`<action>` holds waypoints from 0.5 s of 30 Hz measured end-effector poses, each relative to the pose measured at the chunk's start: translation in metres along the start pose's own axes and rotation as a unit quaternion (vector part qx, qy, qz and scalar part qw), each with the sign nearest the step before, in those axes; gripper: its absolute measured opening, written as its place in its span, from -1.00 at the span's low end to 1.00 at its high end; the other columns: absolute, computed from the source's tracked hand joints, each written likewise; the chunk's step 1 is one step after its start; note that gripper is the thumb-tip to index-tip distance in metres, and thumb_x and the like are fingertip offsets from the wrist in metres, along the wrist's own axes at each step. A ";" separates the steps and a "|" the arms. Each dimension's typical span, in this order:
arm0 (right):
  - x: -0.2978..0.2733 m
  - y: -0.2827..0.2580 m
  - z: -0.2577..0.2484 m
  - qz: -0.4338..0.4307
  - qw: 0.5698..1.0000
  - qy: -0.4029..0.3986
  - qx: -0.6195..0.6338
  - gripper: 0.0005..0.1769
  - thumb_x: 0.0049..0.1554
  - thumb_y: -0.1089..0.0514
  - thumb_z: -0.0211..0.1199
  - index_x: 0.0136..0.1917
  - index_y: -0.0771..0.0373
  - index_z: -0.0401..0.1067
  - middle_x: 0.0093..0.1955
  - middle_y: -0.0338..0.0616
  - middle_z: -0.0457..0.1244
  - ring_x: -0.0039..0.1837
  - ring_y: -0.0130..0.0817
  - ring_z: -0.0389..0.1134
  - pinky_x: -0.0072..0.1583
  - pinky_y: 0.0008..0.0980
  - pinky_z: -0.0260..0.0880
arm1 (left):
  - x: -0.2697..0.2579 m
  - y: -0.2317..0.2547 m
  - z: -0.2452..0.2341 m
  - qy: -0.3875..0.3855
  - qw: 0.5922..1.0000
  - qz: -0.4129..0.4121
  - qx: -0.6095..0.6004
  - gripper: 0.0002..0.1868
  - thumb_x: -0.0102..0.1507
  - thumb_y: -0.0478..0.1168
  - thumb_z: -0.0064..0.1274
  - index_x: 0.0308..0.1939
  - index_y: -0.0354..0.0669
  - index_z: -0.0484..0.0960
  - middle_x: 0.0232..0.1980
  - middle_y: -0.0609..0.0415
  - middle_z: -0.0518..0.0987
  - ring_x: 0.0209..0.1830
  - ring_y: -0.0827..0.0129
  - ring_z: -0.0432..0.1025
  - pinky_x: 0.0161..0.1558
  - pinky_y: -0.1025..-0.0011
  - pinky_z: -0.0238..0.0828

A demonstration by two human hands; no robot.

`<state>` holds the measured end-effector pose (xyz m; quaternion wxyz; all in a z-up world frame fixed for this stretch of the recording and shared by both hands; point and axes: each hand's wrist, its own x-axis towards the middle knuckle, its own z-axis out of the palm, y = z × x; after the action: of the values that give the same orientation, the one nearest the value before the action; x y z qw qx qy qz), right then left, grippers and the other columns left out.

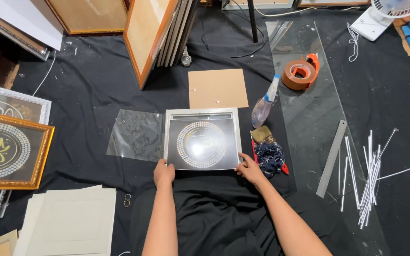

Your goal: Cleaning a glass frame, inserting artwork, and trimming material using a ruler and utility knife.

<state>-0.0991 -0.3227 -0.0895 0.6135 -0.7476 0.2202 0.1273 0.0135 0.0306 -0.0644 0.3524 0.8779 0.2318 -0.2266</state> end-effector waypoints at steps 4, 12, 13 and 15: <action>0.001 0.002 0.003 -0.012 1.000 0.003 0.003 -0.37 0.16 0.21 0.21 0.50 0.15 0.26 -0.11 0.10 0.44 -0.10 -0.20 0.52 -0.06 -0.31 0.57 | -0.026 0.015 -0.011 0.002 0.994 0.033 -0.100 -0.56 0.41 -0.23 -0.08 0.38 -0.17 0.43 -0.14 -0.19 0.69 -0.06 0.08 0.61 -0.06 0.12 0.60; -0.042 -0.041 -0.005 -0.079 0.994 0.071 -0.024 -0.63 0.17 0.21 0.18 0.24 -0.03 0.50 -0.15 -0.08 0.45 -0.05 -0.28 0.50 0.05 -0.30 0.50 | -0.075 0.036 -0.025 0.015 0.907 0.172 -0.384 -0.66 0.44 -0.39 -0.17 0.31 -0.32 0.37 -0.13 -0.46 0.50 -0.12 0.06 0.55 0.00 0.21 0.62; -0.068 -0.065 -0.015 -0.076 0.994 0.082 -0.020 -0.63 0.17 0.21 0.18 0.24 -0.03 0.50 -0.15 -0.08 0.45 -0.05 -0.28 0.50 0.05 -0.30 0.50 | -0.087 0.038 -0.029 0.005 0.908 0.176 -0.380 -0.66 0.44 -0.39 -0.17 0.31 -0.32 0.37 -0.13 -0.46 0.50 -0.12 0.06 0.55 0.00 0.21 0.62; -0.118 -0.115 -0.040 -0.129 0.973 0.130 -0.140 -0.70 0.20 0.13 0.20 0.21 -0.03 0.54 -0.02 -0.01 0.45 0.12 0.00 0.46 0.17 -0.05 0.45 | -0.109 0.047 -0.036 0.028 0.925 0.244 -0.290 -0.78 0.44 -0.37 -0.13 0.12 -0.19 0.56 -0.23 -0.35 0.62 -0.19 0.06 0.61 -0.07 0.21 0.66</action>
<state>-0.1492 -0.3238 0.0721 0.4800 -0.8584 0.1797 -0.0218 -0.0373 -0.0006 0.0448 0.6292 0.7729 0.0755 -0.0314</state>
